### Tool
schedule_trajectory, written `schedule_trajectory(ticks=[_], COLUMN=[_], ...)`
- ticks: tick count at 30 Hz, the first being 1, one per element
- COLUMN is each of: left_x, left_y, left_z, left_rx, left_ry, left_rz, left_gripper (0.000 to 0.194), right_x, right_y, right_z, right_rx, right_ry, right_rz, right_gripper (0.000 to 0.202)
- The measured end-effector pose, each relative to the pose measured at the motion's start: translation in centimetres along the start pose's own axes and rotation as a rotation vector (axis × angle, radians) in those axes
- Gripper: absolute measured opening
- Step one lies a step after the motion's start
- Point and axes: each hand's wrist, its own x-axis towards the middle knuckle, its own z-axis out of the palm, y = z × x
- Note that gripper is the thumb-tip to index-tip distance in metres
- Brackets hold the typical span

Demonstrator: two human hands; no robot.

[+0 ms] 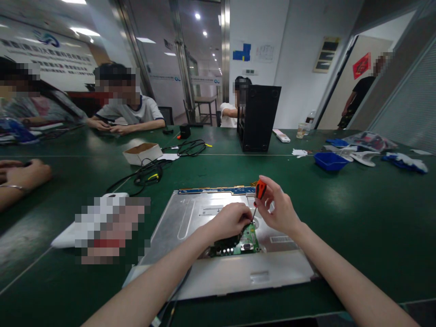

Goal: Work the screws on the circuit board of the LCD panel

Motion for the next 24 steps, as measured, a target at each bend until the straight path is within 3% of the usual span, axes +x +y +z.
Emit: schedule_trajectory(ticks=[7, 17, 24], left_x=[-0.06, -0.02, 0.02], left_y=[-0.02, 0.14, 0.03], left_z=[-0.03, -0.18, -0.05], left_rx=[0.002, 0.003, 0.002], left_ry=[0.004, -0.007, -0.008], left_rz=[-0.003, -0.004, -0.011], left_gripper=[0.016, 0.015, 0.015], right_x=[-0.17, 0.16, -0.11], right_y=[0.42, -0.14, 0.23], right_z=[0.26, -0.18, 0.16], right_rx=[-0.066, -0.001, -0.067], right_ry=[0.056, -0.019, 0.052], right_rz=[-0.010, -0.004, -0.013], right_gripper=[0.055, 0.061, 0.056])
